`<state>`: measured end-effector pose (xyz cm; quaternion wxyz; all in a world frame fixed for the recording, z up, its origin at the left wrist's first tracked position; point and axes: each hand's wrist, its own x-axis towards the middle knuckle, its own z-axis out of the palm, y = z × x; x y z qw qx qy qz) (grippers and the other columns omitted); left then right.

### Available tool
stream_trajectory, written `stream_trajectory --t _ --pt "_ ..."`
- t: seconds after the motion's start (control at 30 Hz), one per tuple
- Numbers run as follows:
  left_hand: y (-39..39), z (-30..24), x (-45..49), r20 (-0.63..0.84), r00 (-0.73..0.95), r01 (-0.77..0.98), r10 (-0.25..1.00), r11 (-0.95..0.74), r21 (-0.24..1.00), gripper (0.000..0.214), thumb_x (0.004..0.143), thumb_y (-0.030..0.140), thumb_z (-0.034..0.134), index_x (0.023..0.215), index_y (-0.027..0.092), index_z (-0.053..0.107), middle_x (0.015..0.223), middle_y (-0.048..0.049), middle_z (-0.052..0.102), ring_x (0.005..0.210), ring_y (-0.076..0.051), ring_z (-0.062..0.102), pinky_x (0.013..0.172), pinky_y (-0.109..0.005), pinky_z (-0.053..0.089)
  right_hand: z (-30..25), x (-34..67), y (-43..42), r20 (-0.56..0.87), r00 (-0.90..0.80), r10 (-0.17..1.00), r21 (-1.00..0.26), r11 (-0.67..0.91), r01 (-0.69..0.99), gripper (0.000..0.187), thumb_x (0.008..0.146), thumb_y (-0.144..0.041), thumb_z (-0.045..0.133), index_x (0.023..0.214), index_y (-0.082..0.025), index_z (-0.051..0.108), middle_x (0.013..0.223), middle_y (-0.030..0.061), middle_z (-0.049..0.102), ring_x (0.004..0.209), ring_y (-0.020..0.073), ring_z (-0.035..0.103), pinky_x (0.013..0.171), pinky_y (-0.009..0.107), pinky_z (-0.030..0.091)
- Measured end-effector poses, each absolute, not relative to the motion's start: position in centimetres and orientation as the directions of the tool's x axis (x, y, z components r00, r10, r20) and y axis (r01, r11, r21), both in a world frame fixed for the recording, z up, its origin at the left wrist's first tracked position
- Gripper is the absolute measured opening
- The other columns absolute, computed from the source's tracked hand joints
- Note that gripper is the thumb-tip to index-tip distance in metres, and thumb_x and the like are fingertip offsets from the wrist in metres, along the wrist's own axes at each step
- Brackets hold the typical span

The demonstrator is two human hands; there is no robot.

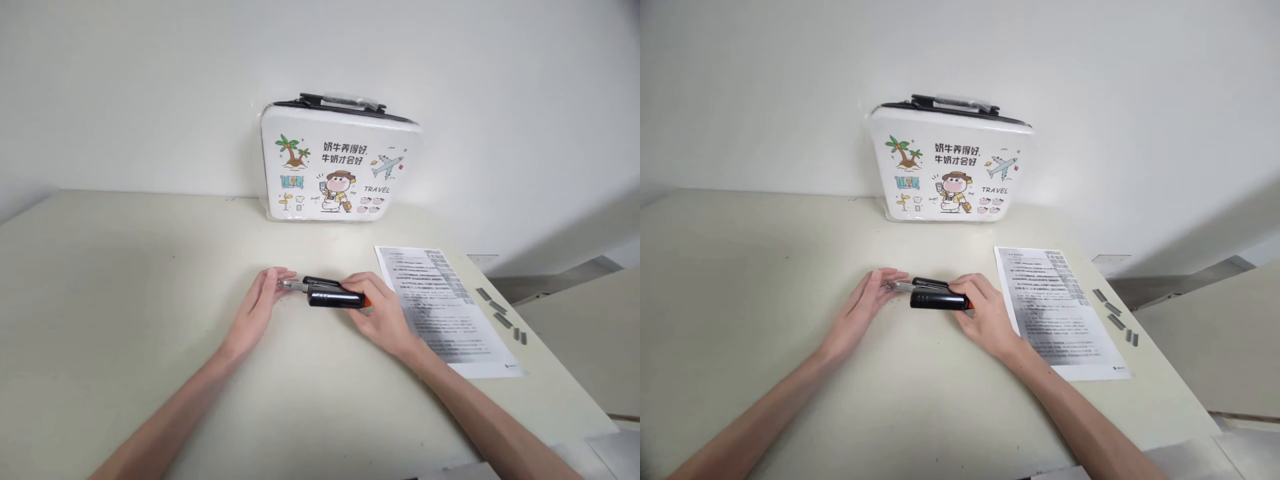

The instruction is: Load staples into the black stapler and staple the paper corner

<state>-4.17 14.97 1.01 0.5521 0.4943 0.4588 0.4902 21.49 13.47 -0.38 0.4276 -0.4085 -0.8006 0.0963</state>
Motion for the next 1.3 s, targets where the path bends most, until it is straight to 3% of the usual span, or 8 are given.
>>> stream_trajectory --t 0.1,0.23,0.43,0.63,0.8,0.9,1.07,1.3 --pt "14.8 1.0 -3.9 -0.224 0.178 -0.383 0.958 0.277 0.881 0.046 0.106 0.057 0.051 0.117 0.017 0.068 0.126 -0.0146 0.074 0.121 -0.027 0.069 0.112 -0.043 0.051 -0.1 20.9 12.7 0.75 -0.327 0.575 -0.341 0.76 0.553 0.038 0.091 -0.004 0.06 0.117 -0.03 0.066 0.114 0.0073 0.072 0.113 0.0269 0.067 0.087 0.046 0.06" --pt "14.6 1.1 -3.6 -0.387 0.353 -0.495 0.852 0.521 0.695 0.044 0.108 0.051 0.045 0.11 0.016 0.072 0.118 -0.0158 0.076 0.109 -0.029 0.072 0.097 -0.042 0.058 0.3 20.0 11.8 0.789 -0.397 0.469 -0.171 0.789 0.59 0.04 0.091 -0.002 0.064 0.111 -0.036 0.07 0.107 0.0012 0.077 0.107 0.0242 0.069 0.085 0.042 0.058" --pt "14.4 1.3 -3.6 -0.406 0.35 -0.564 0.844 0.536 0.628 0.046 0.111 0.049 0.037 0.109 0.018 0.071 0.12 -0.0144 0.074 0.112 -0.027 0.071 0.103 -0.042 0.056 0.5 19.6 11.4 0.811 -0.431 0.395 -0.069 0.797 0.6 0.034 0.091 -0.001 0.068 0.102 -0.033 0.07 0.102 -0.0006 0.078 0.101 0.0222 0.064 0.078 0.037 0.056" --pt "14.7 1.2 -3.7 -0.438 0.276 -0.595 0.855 0.51 0.621 0.048 0.112 0.044 0.036 0.095 0.016 0.07 0.109 -0.0146 0.073 0.103 -0.022 0.072 0.1 -0.035 0.056 0.3 20.2 11.6 0.83 -0.361 0.424 -0.121 0.77 0.627 0.049 0.084 0.009 0.058 0.108 -0.032 0.068 0.106 0.0017 0.076 0.103 0.0257 0.062 0.08 0.044 0.054" --pt "14.3 2.2 -4.1 -0.338 0.128 -0.413 0.932 0.36 0.836 0.021 0.098 0.035 0.06 0.098 0.017 0.071 0.088 -0.0046 0.064 0.072 -0.014 0.06 0.066 -0.026 0.05 0.3 20.5 12.0 0.84 -0.232 0.491 -0.249 0.727 0.64 0.047 0.081 0.004 0.061 0.109 -0.033 0.067 0.105 0.0036 0.076 0.101 0.0296 0.062 0.082 0.051 0.054" --pt "13.9 2.9 -4.4 -0.261 0.073 -0.162 0.963 0.269 0.949 0.033 0.093 0.035 0.062 0.123 0.025 0.068 0.079 0.0022 0.056 0.056 -0.011 0.041 0.05 -0.025 0.032 0.2 20.5 12.2 0.837 -0.183 0.516 -0.303 0.714 0.631 0.042 0.082 0.001 0.063 0.108 -0.032 0.066 0.105 0.0044 0.075 0.098 0.0295 0.063 0.082 0.052 0.054" --pt "13.5 2.6 -4.5 -0.151 0.126 0.078 0.98 0.142 0.987 0.053 0.094 0.039 0.055 0.146 0.03 0.06 0.075 0.0033 0.053 0.057 -0.014 0.037 0.054 -0.028 0.031 -0.1 20.5 12.3 0.821 -0.16 0.548 -0.331 0.685 0.649 0.037 0.085 -0.004 0.065 0.108 -0.032 0.065 0.105 0.0048 0.076 0.097 0.0296 0.066 0.082 0.054 0.055" --pt "12.9 2.4 -3.7 -0.057 0.345 0.112 0.937 0.019 0.994 0.052 0.088 0.039 0.066 0.138 0.026 0.069 0.081 0.0014 0.059 0.062 -0.013 0.043 0.059 -0.027 0.037 0.2 20.5 12.2 0.802 -0.173 0.571 -0.36 0.694 0.623 0.031 0.087 -0.006 0.069 0.106 -0.03 0.066 0.105 0.0049 0.078 0.096 0.0279 0.068 0.082 0.049 0.055"
